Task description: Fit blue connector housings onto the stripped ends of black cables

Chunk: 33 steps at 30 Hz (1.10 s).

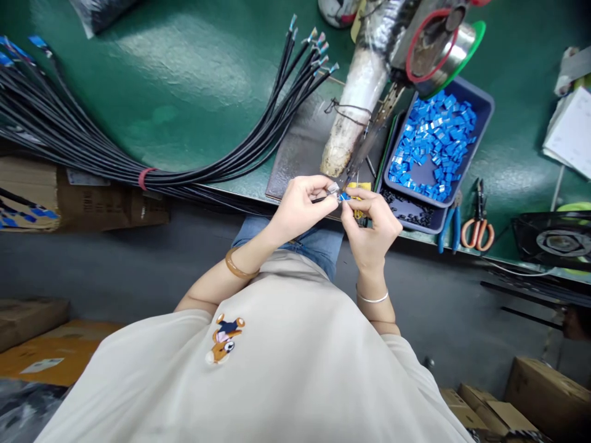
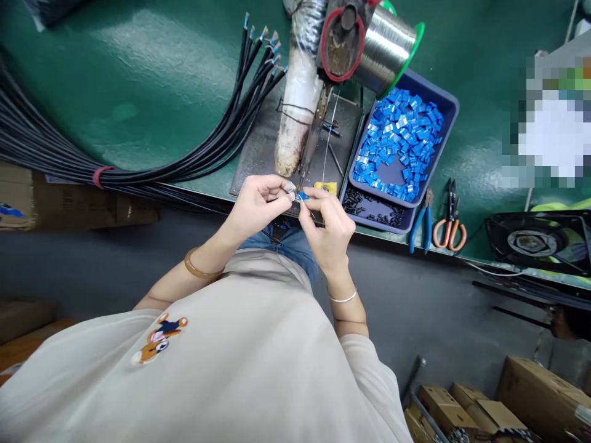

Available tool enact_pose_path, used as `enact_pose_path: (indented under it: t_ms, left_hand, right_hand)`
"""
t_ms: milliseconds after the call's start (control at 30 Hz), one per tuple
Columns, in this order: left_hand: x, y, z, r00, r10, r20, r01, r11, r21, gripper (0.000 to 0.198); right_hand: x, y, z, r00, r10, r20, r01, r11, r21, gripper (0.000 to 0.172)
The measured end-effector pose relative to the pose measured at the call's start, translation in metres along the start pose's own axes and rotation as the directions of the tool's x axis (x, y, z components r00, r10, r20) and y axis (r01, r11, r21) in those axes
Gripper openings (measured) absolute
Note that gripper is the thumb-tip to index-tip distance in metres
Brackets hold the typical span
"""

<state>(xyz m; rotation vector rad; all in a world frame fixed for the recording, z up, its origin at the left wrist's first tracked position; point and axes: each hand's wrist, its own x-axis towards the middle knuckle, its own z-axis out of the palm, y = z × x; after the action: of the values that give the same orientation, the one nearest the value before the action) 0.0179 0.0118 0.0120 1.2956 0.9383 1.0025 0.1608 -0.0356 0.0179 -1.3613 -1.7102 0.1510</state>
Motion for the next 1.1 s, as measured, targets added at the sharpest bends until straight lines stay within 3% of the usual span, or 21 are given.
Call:
enact_pose_path:
  t_ms: [233,533,967,1100]
  left_hand:
    - [0.0001,0.0058,-0.0005,1.0,0.016,0.003,-0.016,1.0,0.015,0.005]
    - [-0.0026,0.0022,-0.0016,0.997,-0.047,0.062,0.042,0.996,0.083,0.008]
    - [-0.0025,0.0023,0.0004,1.0,0.022,0.018,-0.023,0.996,0.085,0.007]
    - [-0.0028,0.0,-0.001,0.999,-0.01,0.048,0.006,0.997,0.079,0.008]
  right_hand:
    - [0.0011,-0.0032,-0.0017,1.0,-0.012,0.006,0.012,1.0,-0.01,0.01]
    - [-0.0047,-0.0009,-0.0031,0.998,-0.046,0.04,0.048,0.998,-0.049,0.014]
    - [0.0009,-0.0046,-0.0022,0.999,-0.038,0.022,0.039,0.996,-0.076,0.011]
    - [-0.0006,-0.0045,-0.0031,0.996,-0.062,0.06,0.068,0.993,-0.096,0.012]
